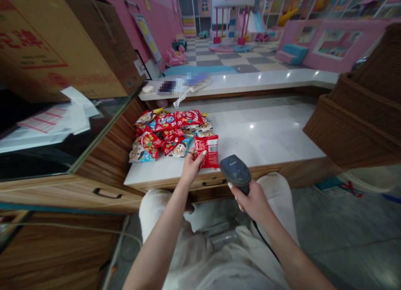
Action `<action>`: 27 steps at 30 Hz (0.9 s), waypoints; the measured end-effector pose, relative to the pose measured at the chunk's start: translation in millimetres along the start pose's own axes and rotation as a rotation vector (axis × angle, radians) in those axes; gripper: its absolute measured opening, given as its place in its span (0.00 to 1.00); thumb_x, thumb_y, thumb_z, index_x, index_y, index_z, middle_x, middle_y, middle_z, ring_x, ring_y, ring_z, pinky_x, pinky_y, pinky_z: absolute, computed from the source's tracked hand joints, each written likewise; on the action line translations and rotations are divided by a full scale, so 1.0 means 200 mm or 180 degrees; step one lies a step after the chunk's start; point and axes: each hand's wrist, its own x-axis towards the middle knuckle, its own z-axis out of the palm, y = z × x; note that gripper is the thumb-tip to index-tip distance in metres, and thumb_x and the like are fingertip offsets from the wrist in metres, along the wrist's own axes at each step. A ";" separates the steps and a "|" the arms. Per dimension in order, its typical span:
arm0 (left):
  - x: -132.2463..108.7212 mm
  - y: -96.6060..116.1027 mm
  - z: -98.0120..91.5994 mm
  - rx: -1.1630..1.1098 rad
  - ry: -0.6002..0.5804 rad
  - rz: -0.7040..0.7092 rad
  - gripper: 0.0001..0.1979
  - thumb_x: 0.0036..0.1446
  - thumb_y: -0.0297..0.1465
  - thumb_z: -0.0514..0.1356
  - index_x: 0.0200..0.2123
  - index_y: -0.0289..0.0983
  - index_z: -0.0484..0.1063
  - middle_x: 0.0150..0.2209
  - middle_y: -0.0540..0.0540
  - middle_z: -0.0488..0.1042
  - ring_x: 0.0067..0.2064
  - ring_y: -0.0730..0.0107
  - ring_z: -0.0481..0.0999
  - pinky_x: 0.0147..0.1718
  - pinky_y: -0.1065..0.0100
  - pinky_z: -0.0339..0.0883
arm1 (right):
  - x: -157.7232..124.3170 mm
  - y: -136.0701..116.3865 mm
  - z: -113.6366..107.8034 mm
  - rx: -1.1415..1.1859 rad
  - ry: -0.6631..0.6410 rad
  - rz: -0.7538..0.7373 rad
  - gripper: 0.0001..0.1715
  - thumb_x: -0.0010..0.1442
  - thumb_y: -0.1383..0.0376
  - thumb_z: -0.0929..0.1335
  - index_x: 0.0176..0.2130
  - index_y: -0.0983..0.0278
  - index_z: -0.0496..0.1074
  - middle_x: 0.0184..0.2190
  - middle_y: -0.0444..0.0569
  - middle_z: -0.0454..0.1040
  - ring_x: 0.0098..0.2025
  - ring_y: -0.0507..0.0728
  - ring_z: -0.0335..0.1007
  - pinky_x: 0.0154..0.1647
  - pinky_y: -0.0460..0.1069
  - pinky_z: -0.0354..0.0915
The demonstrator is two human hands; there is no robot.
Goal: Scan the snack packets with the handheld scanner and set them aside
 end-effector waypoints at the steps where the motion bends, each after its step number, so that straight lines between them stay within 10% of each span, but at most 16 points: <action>1: 0.01 0.00 0.01 0.0038 -0.0003 -0.0008 0.30 0.50 0.48 0.81 0.50 0.40 0.79 0.45 0.44 0.89 0.42 0.60 0.88 0.49 0.60 0.82 | -0.01 0.03 -0.01 0.0074 -0.0017 0.0063 0.17 0.62 0.50 0.73 0.27 0.54 0.71 0.13 0.45 0.70 0.21 0.64 0.80 0.20 0.49 0.66; 5: 0.08 -0.02 0.14 0.0484 -0.0176 0.0269 0.27 0.55 0.37 0.76 0.58 0.40 0.78 0.52 0.42 0.88 0.52 0.54 0.88 0.59 0.55 0.80 | -0.03 0.13 -0.08 0.0286 0.0155 0.0230 0.19 0.63 0.47 0.74 0.29 0.56 0.74 0.13 0.45 0.70 0.22 0.63 0.78 0.20 0.49 0.66; 11: 0.20 -0.07 0.62 0.2542 -0.0797 0.1103 0.30 0.67 0.24 0.63 0.71 0.44 0.75 0.69 0.39 0.81 0.66 0.48 0.82 0.69 0.51 0.74 | -0.04 0.08 -0.20 0.0312 0.0222 0.0415 0.20 0.58 0.46 0.74 0.25 0.55 0.72 0.12 0.43 0.68 0.14 0.57 0.64 0.18 0.50 0.61; 18: 0.34 -0.17 1.02 0.4355 -0.1521 0.1504 0.28 0.78 0.29 0.56 0.77 0.38 0.71 0.76 0.34 0.73 0.78 0.48 0.72 0.78 0.50 0.62 | -0.06 0.16 -0.26 0.0403 0.0330 0.0657 0.22 0.58 0.43 0.75 0.28 0.56 0.74 0.13 0.43 0.69 0.14 0.58 0.66 0.18 0.51 0.61; 22: 0.35 -0.14 0.98 0.4503 -0.1664 0.1570 0.32 0.77 0.36 0.62 0.79 0.38 0.66 0.82 0.33 0.64 0.83 0.47 0.63 0.82 0.45 0.54 | -0.05 0.22 -0.26 0.0373 0.0364 0.0550 0.22 0.61 0.44 0.74 0.28 0.57 0.74 0.14 0.43 0.70 0.15 0.58 0.66 0.19 0.51 0.62; 27: 0.43 0.12 0.62 0.4441 -0.0762 0.2139 0.38 0.67 0.20 0.56 0.79 0.39 0.67 0.83 0.35 0.62 0.85 0.50 0.58 0.84 0.40 0.47 | -0.03 0.20 -0.23 0.0415 0.0024 0.0488 0.22 0.61 0.46 0.76 0.28 0.57 0.73 0.15 0.43 0.72 0.16 0.58 0.68 0.20 0.50 0.63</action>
